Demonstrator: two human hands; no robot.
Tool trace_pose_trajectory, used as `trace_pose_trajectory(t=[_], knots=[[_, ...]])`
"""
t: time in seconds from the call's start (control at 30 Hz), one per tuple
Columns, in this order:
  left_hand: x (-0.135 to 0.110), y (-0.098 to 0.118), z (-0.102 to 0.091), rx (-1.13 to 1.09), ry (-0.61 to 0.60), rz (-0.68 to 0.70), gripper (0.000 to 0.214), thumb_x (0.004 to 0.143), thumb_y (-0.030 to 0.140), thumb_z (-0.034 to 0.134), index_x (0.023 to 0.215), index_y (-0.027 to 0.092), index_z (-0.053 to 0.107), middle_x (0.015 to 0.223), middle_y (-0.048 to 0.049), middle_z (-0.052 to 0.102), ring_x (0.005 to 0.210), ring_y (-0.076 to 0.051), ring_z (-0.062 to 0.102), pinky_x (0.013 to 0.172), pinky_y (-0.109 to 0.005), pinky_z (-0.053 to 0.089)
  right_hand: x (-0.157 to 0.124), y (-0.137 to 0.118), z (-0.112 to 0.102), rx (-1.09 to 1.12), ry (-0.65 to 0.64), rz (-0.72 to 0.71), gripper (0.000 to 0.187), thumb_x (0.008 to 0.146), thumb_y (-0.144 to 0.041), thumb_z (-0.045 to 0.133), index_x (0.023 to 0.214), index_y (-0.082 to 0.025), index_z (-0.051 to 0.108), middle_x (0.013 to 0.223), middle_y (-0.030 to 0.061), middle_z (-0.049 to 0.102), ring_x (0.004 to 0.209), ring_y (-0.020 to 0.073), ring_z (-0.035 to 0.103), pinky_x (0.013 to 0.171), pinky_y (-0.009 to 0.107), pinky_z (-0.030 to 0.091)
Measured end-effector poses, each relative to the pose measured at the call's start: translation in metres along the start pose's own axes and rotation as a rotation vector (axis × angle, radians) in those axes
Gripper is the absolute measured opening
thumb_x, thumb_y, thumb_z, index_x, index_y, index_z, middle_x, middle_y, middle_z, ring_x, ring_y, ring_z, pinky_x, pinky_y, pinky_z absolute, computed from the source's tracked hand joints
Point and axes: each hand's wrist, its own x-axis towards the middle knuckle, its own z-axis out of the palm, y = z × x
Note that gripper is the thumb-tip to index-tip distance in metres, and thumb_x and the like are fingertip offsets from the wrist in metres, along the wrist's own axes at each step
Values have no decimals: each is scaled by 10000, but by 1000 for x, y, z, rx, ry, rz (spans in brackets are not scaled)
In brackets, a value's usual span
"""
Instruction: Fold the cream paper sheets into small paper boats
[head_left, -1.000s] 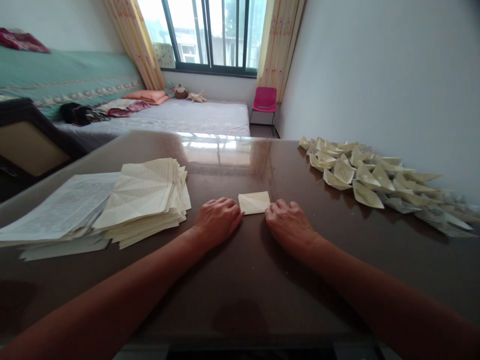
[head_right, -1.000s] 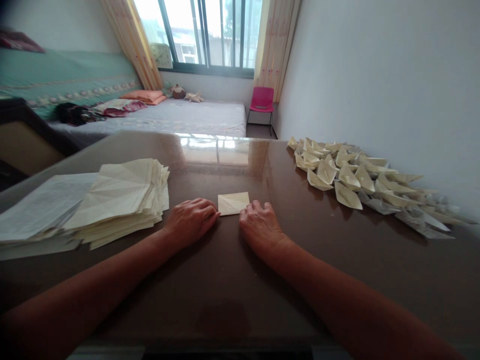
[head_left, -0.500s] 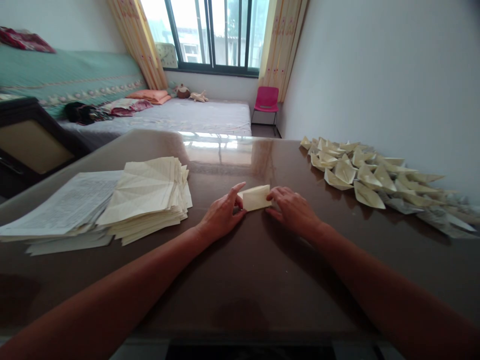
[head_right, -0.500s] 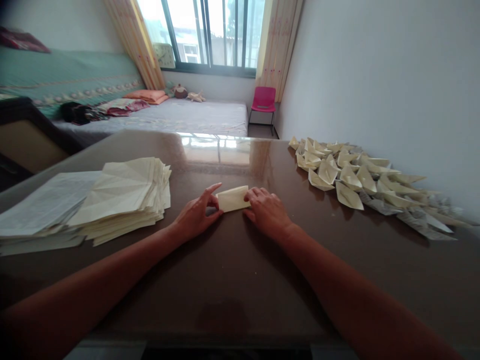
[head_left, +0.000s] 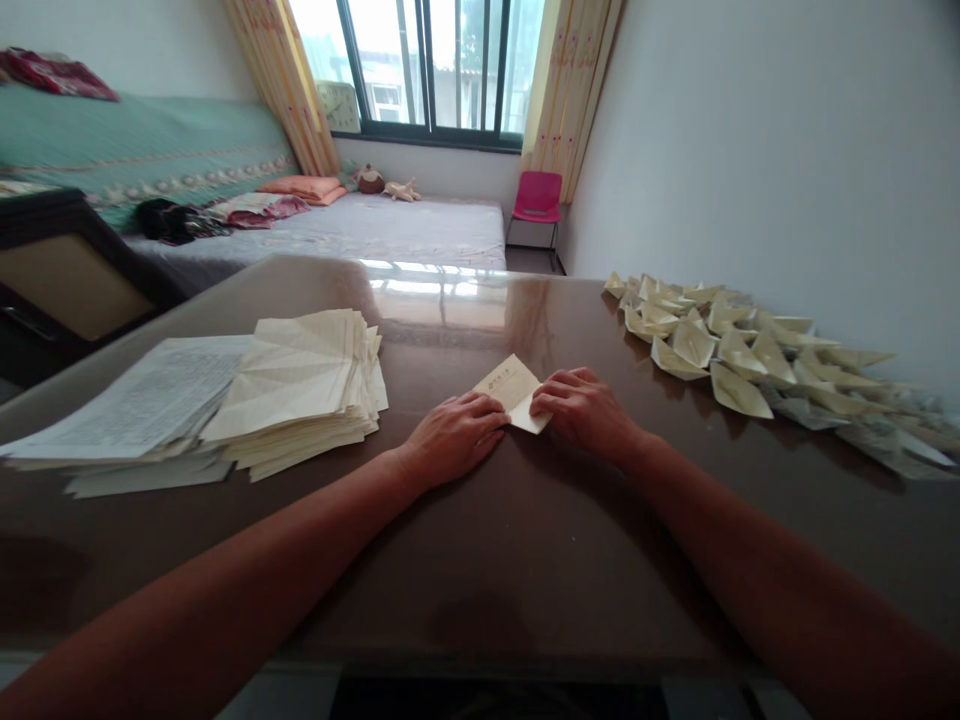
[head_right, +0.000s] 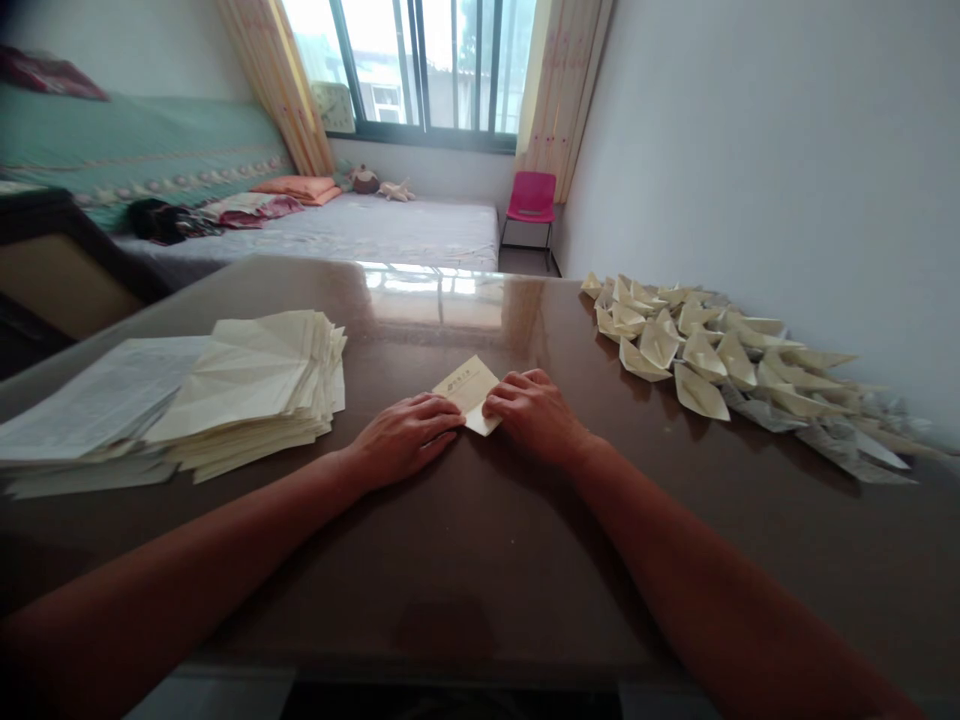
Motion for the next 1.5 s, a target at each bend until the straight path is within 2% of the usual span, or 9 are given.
trace_pose_trajectory(t=[0.3, 0.47, 0.6, 0.67, 0.77, 0.9, 1.07, 1.27, 1.5], knots=[[-1, -4, 1, 53, -48, 9, 316, 923, 232, 427, 1164, 252, 631, 1203, -25, 645, 1131, -179, 536, 977, -343, 436, -1, 14, 0, 85, -121, 9, 177, 817, -106, 500, 864, -185, 652, 926, 42, 684, 929, 157, 559, 832, 281, 324], [-3, -3, -3, 91, -67, 11, 339, 903, 200, 444, 1183, 281, 617, 1207, -15, 638, 1136, -183, 536, 968, -351, 436, 0, 11, -3, 147, -165, -41, 170, 844, -178, 536, 942, -212, 672, 989, 38, 683, 952, 166, 562, 828, 292, 365], [-3, -4, -5, 91, -76, 12, 344, 890, 189, 452, 1177, 271, 623, 1200, -23, 641, 1140, -181, 538, 973, -348, 437, 0, 16, -3, 341, -186, -64, 200, 864, -273, 568, 1013, -243, 698, 1044, 43, 678, 961, 161, 568, 865, 294, 407], [-3, -4, -5, 83, -80, 24, 344, 887, 185, 449, 1169, 261, 629, 1194, -27, 643, 1144, -182, 537, 974, -346, 439, 0, 19, -1, 469, -189, -30, 214, 887, -331, 549, 975, -224, 712, 1002, 52, 683, 919, 156, 578, 832, 279, 430], [-3, -4, -6, 71, -87, 34, 343, 885, 174, 440, 1160, 246, 632, 1182, -35, 643, 1144, -184, 536, 968, -337, 446, 0, 20, 5, 552, -160, 100, 294, 904, -386, 508, 836, -174, 699, 852, 39, 662, 781, 140, 564, 730, 249, 432], [-4, -5, -5, 62, -89, 29, 332, 886, 163, 434, 1141, 232, 635, 1159, -41, 640, 1121, -184, 544, 957, -327, 454, 0, 17, 13, 530, -113, 294, 338, 902, -406, 476, 732, -155, 627, 656, -23, 552, 607, 102, 461, 581, 216, 356], [-5, -4, -6, 67, -105, 17, 322, 896, 173, 414, 1127, 215, 634, 1156, -49, 633, 1103, -193, 549, 931, -329, 463, 2, 11, 18, 430, -58, 444, 259, 857, -394, 531, 757, -171, 616, 634, -27, 571, 580, 106, 469, 575, 223, 338], [-4, -3, -8, 61, -122, 23, 316, 906, 180, 402, 1122, 213, 630, 1143, -54, 628, 1097, -191, 543, 951, -334, 453, 6, 4, 23, 275, -31, 527, 232, 857, -408, 533, 795, -203, 625, 706, 6, 649, 621, 133, 545, 592, 238, 347], [-4, -2, -8, 67, -119, 25, 297, 911, 189, 415, 1120, 212, 626, 1135, -54, 623, 1076, -187, 546, 935, -333, 463, 8, 1, 25, 191, -42, 528, 196, 845, -386, 555, 767, -212, 603, 749, -2, 661, 628, 127, 545, 581, 237, 323]])
